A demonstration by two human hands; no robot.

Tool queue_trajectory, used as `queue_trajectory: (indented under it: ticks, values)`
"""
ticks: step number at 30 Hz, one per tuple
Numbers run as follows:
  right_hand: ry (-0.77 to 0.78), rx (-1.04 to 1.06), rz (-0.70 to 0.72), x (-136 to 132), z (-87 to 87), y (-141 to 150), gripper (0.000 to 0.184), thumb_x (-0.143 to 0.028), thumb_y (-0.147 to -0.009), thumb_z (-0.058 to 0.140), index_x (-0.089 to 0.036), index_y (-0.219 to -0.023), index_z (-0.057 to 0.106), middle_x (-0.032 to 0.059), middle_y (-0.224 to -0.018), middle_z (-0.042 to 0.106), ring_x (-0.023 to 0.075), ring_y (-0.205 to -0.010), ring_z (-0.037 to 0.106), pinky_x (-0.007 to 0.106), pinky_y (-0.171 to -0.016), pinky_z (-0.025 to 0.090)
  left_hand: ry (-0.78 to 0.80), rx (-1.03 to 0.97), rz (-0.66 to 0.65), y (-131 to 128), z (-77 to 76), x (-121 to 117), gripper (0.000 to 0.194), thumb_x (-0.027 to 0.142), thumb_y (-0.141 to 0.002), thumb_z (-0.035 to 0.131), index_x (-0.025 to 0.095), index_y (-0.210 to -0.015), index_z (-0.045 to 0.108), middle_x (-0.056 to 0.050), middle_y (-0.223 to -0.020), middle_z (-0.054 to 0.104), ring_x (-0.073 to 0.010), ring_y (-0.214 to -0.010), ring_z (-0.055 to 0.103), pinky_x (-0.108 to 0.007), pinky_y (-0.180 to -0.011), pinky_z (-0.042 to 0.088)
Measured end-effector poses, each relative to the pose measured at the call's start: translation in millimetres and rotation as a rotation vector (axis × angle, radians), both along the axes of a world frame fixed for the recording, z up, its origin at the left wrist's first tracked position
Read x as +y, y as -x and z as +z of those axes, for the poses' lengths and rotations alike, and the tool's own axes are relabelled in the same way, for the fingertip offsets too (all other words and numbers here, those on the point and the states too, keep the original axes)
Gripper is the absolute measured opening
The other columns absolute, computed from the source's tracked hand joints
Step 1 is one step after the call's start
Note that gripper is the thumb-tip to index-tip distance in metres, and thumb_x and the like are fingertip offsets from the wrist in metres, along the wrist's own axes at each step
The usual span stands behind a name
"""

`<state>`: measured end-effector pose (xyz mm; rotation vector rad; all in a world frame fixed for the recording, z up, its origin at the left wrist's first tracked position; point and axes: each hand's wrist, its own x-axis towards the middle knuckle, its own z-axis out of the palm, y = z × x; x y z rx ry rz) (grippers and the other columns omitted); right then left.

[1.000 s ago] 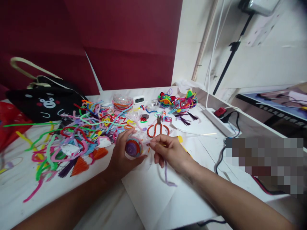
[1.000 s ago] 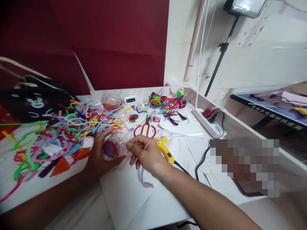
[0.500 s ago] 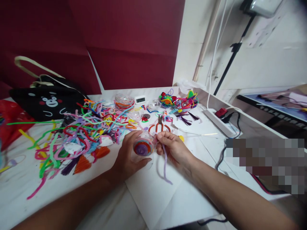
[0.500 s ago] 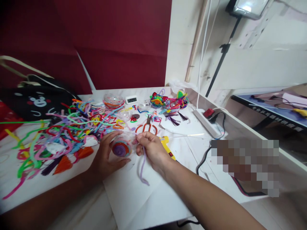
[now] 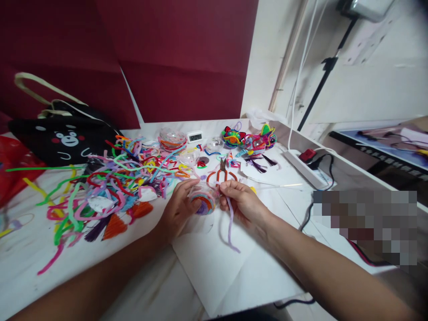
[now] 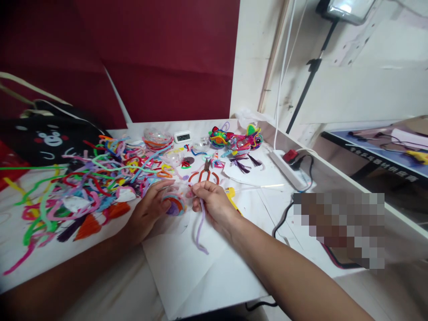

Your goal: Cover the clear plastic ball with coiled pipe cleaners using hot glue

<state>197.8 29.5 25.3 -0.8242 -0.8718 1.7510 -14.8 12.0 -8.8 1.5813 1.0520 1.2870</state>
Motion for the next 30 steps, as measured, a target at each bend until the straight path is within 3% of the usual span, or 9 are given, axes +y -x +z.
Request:
queue_trajectory:
  ticks: [5, 10, 17, 23, 30]
  values:
    - [-0.018, -0.023, -0.003, -1.2, 1.9, 0.5, 0.039, -0.041, -0.058, 0.101, -0.019, -0.070, 0.071, -0.0046, -0.054, 0.062, 0.0102, -0.049, 0.052, 0.025, -0.051, 0.042, 0.206, -0.196, -0.067, -4.2, 8.0, -1.5, 0.062, 0.048, -0.079, 0.094, 0.025, -0.131, 0.068, -0.010, -0.124, 0.076, -0.0322, -0.121, 0.073, -0.047, -0.104, 0.060]
    - [-0.081, -0.081, 0.005, -3.2, 4.7, -0.7, 0.037, -0.043, -0.058, 0.099, -0.020, -0.069, 0.072, -0.0050, -0.052, 0.064, 0.0107, -0.048, 0.053, 0.026, -0.053, 0.042, 0.308, -0.295, -0.114, -4.5, 10.8, -2.9, 0.075, 0.039, -0.067, 0.103, 0.028, -0.132, 0.069, -0.002, -0.102, 0.077, -0.0230, -0.097, 0.075, -0.036, -0.088, 0.060]
    - [-0.132, -0.153, 0.030, -5.6, 5.6, -0.1, 0.037, -0.043, -0.061, 0.098, -0.020, -0.070, 0.071, -0.0058, -0.053, 0.064, 0.0106, -0.049, 0.054, 0.026, -0.055, 0.041, 0.463, -0.365, -0.057, -10.1, 24.0, -4.2, 0.052, 0.048, -0.065, 0.102, 0.023, -0.101, 0.074, 0.000, -0.084, 0.078, -0.0222, -0.080, 0.075, -0.033, -0.073, 0.057]
    - [-0.185, -0.208, 0.055, -7.0, 6.1, -1.5, 0.034, -0.042, -0.065, 0.096, -0.019, -0.073, 0.071, -0.0043, -0.063, 0.069, 0.0091, -0.051, 0.055, 0.025, -0.055, 0.041, 0.499, -0.290, -0.106, -7.7, 26.4, -3.1, 0.048, 0.044, -0.060, 0.105, 0.019, -0.087, 0.074, 0.001, -0.076, 0.077, -0.0155, -0.067, 0.070, -0.026, -0.065, 0.053]
    - [-0.227, -0.249, 0.076, -6.0, 4.1, -2.9, 0.030, -0.041, -0.069, 0.093, -0.021, -0.075, 0.071, -0.0061, -0.060, 0.066, 0.0093, -0.050, 0.054, 0.024, -0.054, 0.041, 0.455, -0.210, -0.155, -8.7, 30.2, -5.1, 0.045, 0.048, -0.062, 0.103, 0.020, -0.084, 0.076, -0.003, -0.079, 0.078, -0.0208, -0.074, 0.073, -0.032, -0.070, 0.056]
